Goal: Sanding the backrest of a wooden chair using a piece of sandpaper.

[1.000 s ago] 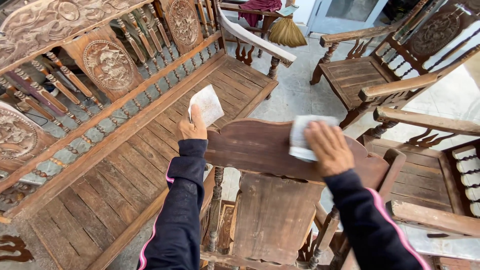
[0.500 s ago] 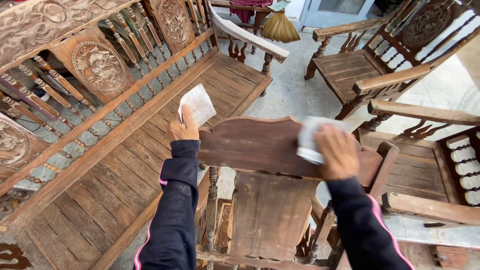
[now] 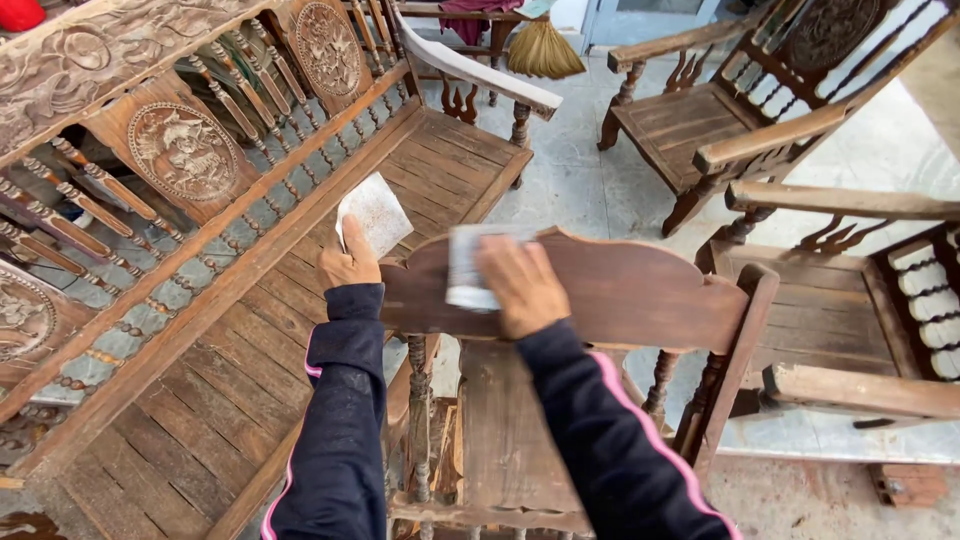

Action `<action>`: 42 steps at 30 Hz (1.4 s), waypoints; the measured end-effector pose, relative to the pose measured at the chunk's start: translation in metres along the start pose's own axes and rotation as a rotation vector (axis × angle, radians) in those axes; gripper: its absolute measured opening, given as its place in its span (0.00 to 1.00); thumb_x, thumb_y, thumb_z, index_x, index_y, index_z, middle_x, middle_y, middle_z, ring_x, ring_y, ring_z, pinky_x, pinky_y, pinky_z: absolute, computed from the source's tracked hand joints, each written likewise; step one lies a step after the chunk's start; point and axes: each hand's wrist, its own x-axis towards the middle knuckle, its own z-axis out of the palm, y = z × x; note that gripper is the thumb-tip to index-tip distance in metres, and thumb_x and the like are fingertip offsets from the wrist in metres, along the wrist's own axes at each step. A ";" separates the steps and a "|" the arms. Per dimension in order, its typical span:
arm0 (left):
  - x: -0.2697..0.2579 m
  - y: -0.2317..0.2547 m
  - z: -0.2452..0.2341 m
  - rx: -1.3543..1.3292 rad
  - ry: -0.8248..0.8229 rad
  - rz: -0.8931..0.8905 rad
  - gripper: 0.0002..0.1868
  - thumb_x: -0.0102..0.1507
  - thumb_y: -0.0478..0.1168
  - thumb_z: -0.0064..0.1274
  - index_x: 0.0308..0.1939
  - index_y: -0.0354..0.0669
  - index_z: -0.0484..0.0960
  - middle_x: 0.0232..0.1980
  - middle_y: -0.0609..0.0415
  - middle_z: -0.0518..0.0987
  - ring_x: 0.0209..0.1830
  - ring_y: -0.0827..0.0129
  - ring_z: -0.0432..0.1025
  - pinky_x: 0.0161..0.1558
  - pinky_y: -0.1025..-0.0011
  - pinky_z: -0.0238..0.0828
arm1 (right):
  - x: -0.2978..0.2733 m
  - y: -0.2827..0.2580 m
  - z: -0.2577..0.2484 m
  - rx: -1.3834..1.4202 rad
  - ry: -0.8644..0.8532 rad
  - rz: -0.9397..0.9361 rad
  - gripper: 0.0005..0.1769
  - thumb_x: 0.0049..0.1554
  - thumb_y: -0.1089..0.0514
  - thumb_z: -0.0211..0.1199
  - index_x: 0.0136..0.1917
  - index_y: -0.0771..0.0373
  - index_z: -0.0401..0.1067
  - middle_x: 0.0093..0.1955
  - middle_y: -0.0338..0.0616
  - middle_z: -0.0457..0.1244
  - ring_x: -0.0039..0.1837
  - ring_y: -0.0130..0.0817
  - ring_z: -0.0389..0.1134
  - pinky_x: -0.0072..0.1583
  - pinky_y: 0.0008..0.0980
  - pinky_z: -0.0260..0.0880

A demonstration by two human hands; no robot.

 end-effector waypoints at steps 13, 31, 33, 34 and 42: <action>0.000 -0.003 0.004 0.027 0.000 -0.011 0.30 0.73 0.58 0.41 0.44 0.33 0.86 0.36 0.34 0.82 0.37 0.42 0.79 0.36 0.54 0.71 | -0.034 0.012 0.016 -0.125 0.293 0.431 0.36 0.51 0.77 0.56 0.74 0.70 0.64 0.77 0.59 0.58 0.80 0.56 0.57 0.81 0.54 0.50; -0.003 -0.015 0.007 0.096 -0.017 -0.059 0.33 0.73 0.62 0.41 0.41 0.35 0.86 0.31 0.36 0.81 0.33 0.43 0.78 0.34 0.53 0.69 | -0.023 -0.037 0.043 0.026 0.014 0.258 0.39 0.50 0.72 0.56 0.76 0.64 0.62 0.79 0.53 0.56 0.81 0.49 0.54 0.80 0.54 0.51; -0.001 -0.015 0.004 0.083 -0.017 -0.041 0.32 0.73 0.62 0.42 0.42 0.34 0.86 0.31 0.36 0.81 0.33 0.44 0.78 0.35 0.54 0.70 | -0.021 -0.027 0.025 0.077 -0.036 0.151 0.36 0.54 0.70 0.59 0.76 0.63 0.62 0.79 0.50 0.56 0.81 0.44 0.56 0.79 0.52 0.54; -0.002 -0.013 0.003 0.058 -0.012 -0.036 0.32 0.73 0.61 0.43 0.43 0.34 0.86 0.31 0.36 0.81 0.33 0.44 0.79 0.35 0.54 0.70 | -0.025 -0.013 0.005 0.020 0.004 0.190 0.35 0.51 0.70 0.60 0.73 0.65 0.65 0.76 0.50 0.59 0.78 0.45 0.60 0.76 0.50 0.56; -0.003 -0.015 0.006 0.032 0.010 -0.014 0.31 0.74 0.59 0.43 0.42 0.32 0.85 0.33 0.36 0.82 0.35 0.43 0.78 0.36 0.54 0.71 | -0.107 0.075 -0.048 -0.458 0.218 0.652 0.30 0.53 0.73 0.59 0.70 0.69 0.72 0.73 0.61 0.65 0.78 0.55 0.61 0.78 0.59 0.43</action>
